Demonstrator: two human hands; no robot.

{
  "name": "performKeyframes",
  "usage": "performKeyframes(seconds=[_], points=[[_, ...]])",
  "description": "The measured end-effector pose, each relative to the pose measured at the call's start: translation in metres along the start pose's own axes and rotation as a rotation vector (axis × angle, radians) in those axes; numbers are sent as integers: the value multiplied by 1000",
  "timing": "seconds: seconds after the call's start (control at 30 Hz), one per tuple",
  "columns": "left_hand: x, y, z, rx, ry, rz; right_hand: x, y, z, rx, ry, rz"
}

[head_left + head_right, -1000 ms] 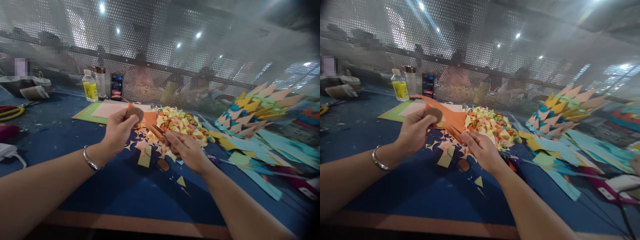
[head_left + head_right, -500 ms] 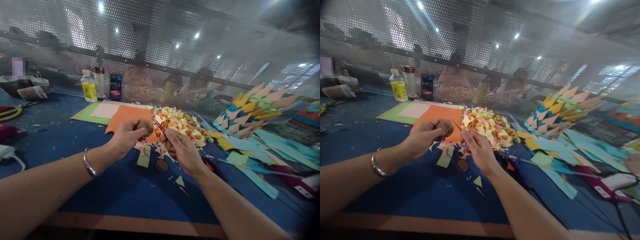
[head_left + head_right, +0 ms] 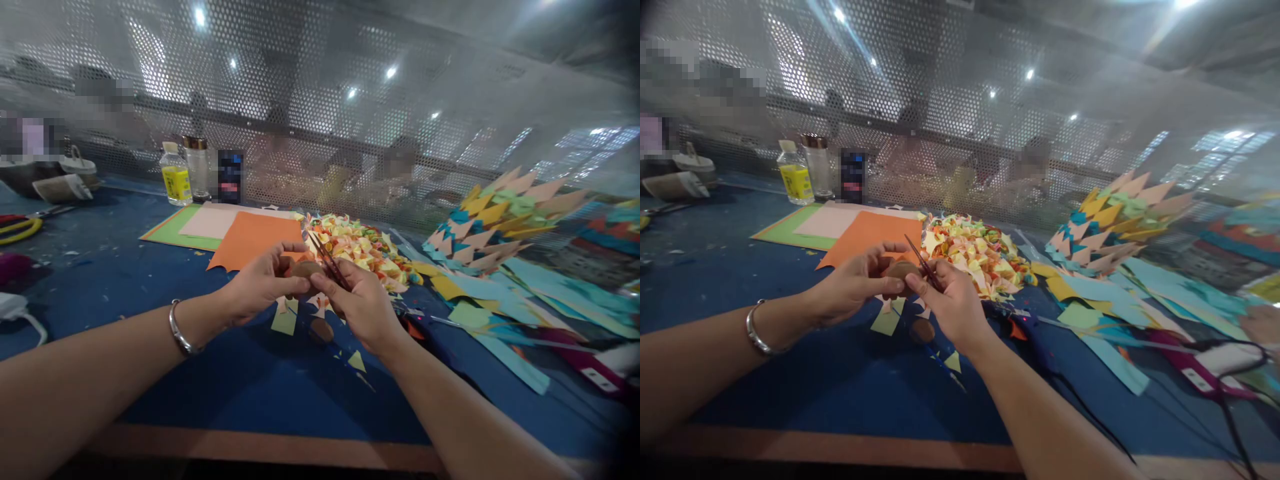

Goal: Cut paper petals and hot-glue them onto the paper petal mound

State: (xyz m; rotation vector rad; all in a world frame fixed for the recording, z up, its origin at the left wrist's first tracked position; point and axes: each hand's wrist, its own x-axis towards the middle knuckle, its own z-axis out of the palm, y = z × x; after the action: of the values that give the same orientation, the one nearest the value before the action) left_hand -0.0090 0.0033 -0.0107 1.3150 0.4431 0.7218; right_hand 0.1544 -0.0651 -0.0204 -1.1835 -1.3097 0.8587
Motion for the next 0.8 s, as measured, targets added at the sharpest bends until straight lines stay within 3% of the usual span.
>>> performKeyframes(seconds=[0.17, 0.4, 0.57, 0.8], points=[[1, 0, 0, -107, 12, -90, 0, 0, 0, 28, 7, -27], [2, 3, -2, -28, -24, 15, -2, -1, -4, -14, 56, -18], [4, 0, -3, 17, -42, 48, -2, 1, -3, -25, 9, -31], [2, -2, 0, -25, 9, 46, -1, 3, -2, -59, 14, -102]])
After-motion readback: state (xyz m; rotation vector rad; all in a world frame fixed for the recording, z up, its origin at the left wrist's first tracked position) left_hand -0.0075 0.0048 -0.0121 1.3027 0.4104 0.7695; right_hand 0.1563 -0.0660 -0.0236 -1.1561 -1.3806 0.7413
